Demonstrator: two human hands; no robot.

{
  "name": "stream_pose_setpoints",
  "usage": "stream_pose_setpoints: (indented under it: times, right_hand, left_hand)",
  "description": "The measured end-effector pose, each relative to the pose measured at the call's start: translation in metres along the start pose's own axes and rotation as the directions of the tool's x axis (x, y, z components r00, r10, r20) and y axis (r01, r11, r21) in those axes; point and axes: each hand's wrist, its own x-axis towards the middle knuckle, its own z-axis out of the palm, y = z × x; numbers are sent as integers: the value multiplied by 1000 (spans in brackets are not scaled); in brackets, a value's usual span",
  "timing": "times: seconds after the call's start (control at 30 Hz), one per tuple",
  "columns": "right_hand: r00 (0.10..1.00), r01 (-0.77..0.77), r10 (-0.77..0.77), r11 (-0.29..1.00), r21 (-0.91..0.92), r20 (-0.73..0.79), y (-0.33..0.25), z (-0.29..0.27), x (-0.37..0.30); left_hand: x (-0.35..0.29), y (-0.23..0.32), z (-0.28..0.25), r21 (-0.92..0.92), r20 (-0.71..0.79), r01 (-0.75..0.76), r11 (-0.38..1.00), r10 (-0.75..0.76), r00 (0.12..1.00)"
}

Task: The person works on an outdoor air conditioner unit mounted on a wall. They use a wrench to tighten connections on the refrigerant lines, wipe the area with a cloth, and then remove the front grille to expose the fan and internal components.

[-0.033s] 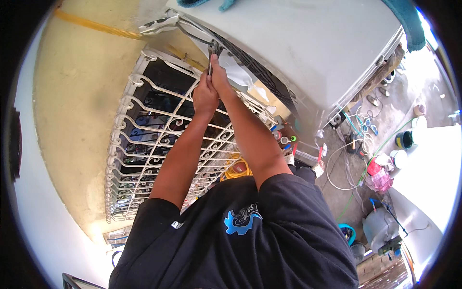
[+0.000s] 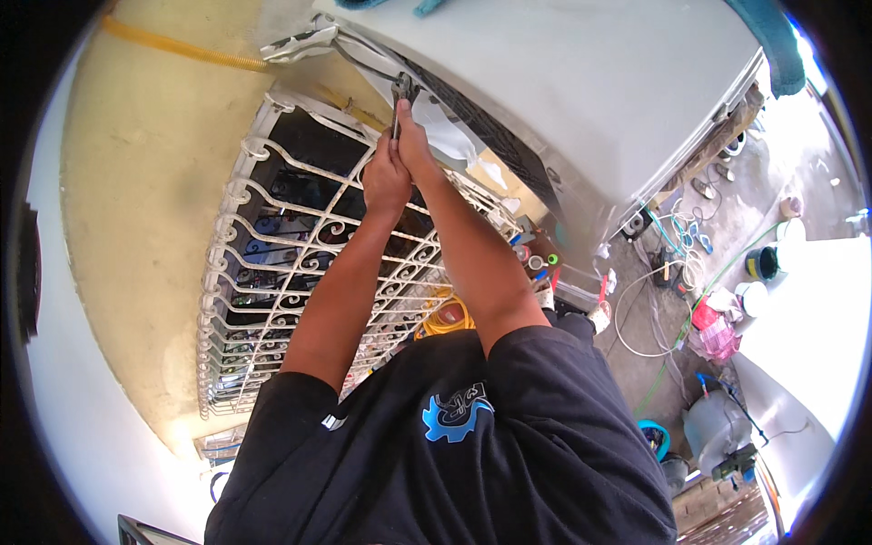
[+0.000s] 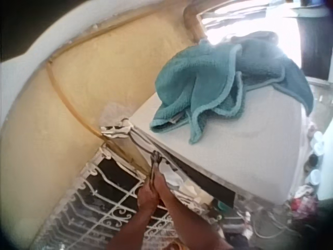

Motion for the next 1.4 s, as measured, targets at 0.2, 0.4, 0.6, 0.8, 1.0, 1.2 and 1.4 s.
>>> stream_pose_setpoints:
  times: [0.2,0.4,0.6,0.8,1.0,1.2,1.4]
  right_hand:
    - [1000,-19,19,999,37,-5,1,1,3]
    - [1000,1,-1,1000,-2,-10,-3,2,-1]
    - [994,91,-94,994,-60,-51,-11,6,-4]
    - [999,-46,46,999,-17,-5,-7,2,-1]
    - [909,-162,-29,894,417,416,1,-29,0]
    - [963,-33,35,999,-10,268,11,-60,-30]
    - [948,-91,167,958,-271,272,47,-113,-133]
  left_hand:
    - [-1,0,-3,-14,31,10,1000,-10,999]
    - [7,-8,4,13,3,-61,998,61,998]
    - [6,-10,5,-20,-9,-48,999,48,999]
    - [10,-7,-1,-39,41,10,999,-9,999]
    - [4,-22,4,-302,-71,-90,949,72,995]
    - [8,-34,11,-446,-26,0,895,-14,1000]
    - [-3,-35,1,-644,172,213,735,-132,976]
